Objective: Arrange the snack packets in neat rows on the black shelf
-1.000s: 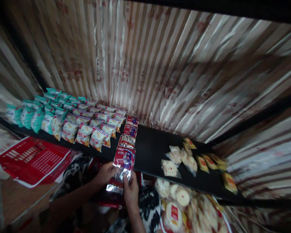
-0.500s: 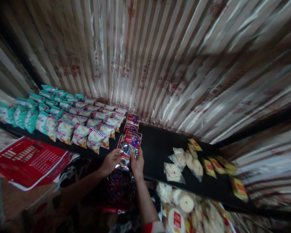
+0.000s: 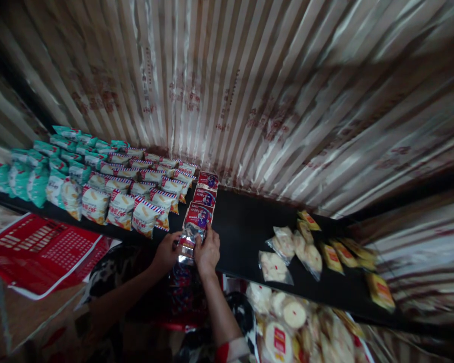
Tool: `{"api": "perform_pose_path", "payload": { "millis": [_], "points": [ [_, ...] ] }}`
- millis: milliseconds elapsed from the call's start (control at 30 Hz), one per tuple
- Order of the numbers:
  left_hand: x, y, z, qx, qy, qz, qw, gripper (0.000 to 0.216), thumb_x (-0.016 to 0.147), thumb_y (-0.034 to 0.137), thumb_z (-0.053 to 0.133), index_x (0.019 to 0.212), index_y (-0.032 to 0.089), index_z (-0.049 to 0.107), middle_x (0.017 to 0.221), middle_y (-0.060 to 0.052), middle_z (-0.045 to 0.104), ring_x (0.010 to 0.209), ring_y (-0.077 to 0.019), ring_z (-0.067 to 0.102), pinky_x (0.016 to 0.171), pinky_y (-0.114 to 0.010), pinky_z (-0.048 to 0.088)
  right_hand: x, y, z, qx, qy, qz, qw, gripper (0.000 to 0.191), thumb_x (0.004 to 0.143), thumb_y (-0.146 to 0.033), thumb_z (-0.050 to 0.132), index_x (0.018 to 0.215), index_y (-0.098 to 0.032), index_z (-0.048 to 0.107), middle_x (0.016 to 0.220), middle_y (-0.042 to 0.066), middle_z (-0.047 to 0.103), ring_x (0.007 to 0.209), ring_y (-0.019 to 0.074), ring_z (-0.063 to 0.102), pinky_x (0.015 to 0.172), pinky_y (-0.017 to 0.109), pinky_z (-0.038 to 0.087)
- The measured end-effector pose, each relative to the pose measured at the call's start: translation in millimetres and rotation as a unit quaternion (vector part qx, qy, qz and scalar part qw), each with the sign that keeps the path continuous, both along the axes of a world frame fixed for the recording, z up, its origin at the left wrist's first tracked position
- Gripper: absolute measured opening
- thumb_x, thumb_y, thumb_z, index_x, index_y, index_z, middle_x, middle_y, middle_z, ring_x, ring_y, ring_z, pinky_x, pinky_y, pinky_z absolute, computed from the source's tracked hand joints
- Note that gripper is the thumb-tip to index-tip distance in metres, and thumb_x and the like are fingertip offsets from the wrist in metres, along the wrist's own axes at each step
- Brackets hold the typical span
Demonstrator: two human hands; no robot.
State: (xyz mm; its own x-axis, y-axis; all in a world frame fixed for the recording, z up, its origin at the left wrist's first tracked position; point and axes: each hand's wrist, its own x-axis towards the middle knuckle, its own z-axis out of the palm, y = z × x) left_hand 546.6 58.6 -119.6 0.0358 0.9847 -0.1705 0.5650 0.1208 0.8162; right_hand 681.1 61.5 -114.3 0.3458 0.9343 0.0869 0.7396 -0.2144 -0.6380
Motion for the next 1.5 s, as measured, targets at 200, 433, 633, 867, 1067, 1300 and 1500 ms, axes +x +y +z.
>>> {"api": "perform_pose_path", "payload": {
  "millis": [200, 433, 633, 867, 1067, 1300, 1500],
  "points": [
    [2.5, -0.8, 6.5, 0.004, 0.042, -0.011, 0.999, 0.046, 0.080, 0.013, 0.044, 0.126, 0.017, 0.048, 0.113, -0.008, 0.057, 0.091, -0.0161, 0.060, 0.083, -0.026, 0.046, -2.9, 0.7, -4.9, -0.010, -0.036, 0.000, 0.999, 0.048, 0.084, -0.037, 0.040, 0.125, -0.014, 0.052, 0.123, 0.015, 0.048, 0.113, 0.0290, 0.043, 0.093, 0.039, 0.039],
    [1.3, -4.0, 16.4, 0.003, 0.085, 0.006, 0.996, 0.044, 0.082, 0.017, 0.046, 0.126, 0.013, 0.047, 0.112, -0.010, 0.057, 0.100, -0.0178, 0.058, 0.089, -0.026, 0.042, -2.2, -6.1, -11.0, 0.087, -0.012, -0.013, 0.996, 0.048, 0.085, -0.042, 0.041, 0.123, -0.014, 0.052, 0.129, 0.016, 0.043, 0.119, 0.0293, 0.039, 0.097, 0.043, 0.037],
    [-19.5, -38.7, 12.0, 0.137, 0.022, 0.044, 0.989, 0.025, 0.085, 0.018, 0.035, 0.093, 0.016, 0.059, 0.089, -0.006, 0.059, 0.086, -0.0167, 0.059, 0.080, -0.027, 0.046, -6.4, -58.6, -4.8, 0.198, 0.093, 0.012, 0.976, 0.035, 0.088, -0.038, 0.040, 0.110, -0.015, 0.055, 0.106, 0.012, 0.062, 0.100, 0.0213, 0.058, 0.088, 0.037, 0.045],
    [-49.9, -97.3, -28.3, -0.095, 0.115, -0.095, 0.984, 0.026, 0.078, 0.009, 0.044, 0.095, 0.015, 0.062, 0.105, -0.008, 0.059, 0.098, -0.0146, 0.058, 0.089, -0.023, 0.041, -23.1, -121.7, -45.2, -0.087, 0.044, 0.169, 0.981, 0.028, 0.087, -0.024, 0.040, 0.097, -0.020, 0.066, 0.096, 0.007, 0.070, 0.088, 0.0176, 0.066, 0.081, 0.027, 0.048],
    [-62.2, -107.3, -54.4, -0.180, 0.150, -0.114, 0.965, 0.031, 0.073, 0.003, 0.045, 0.095, 0.011, 0.065, 0.105, -0.010, 0.062, 0.100, -0.0170, 0.058, 0.089, -0.024, 0.040, -36.9, -116.5, -63.3, -0.268, -0.042, 0.245, 0.931, 0.034, 0.079, -0.013, 0.048, 0.107, -0.016, 0.067, 0.124, 0.011, 0.059, 0.112, 0.0212, 0.056, 0.097, 0.028, 0.040],
    [-44.7, -94.0, -57.3, -0.170, 0.122, -0.136, 0.968, 0.031, 0.076, 0.006, 0.043, 0.098, 0.014, 0.064, 0.111, -0.009, 0.062, 0.104, -0.0161, 0.056, 0.094, -0.025, 0.037, -47.1, -92.2, -80.5, -0.312, -0.125, 0.274, 0.901, 0.043, 0.076, -0.012, 0.045, 0.115, -0.011, 0.063, 0.145, 0.012, 0.035, 0.136, 0.0267, 0.028, 0.108, 0.038, 0.026],
    [-33.5, -92.5, -65.0, -0.185, 0.115, -0.121, 0.968, 0.029, 0.079, 0.006, 0.042, 0.095, 0.015, 0.065, 0.107, -0.009, 0.065, 0.102, -0.0161, 0.058, 0.092, -0.024, 0.039, -31.1, -74.5, -121.9, -0.351, -0.178, 0.247, 0.886, 0.060, 0.073, -0.009, 0.043, 0.133, -0.018, 0.047, 0.147, 0.007, 0.032, 0.138, 0.0287, 0.021, 0.109, 0.046, 0.021]
  ]
}}
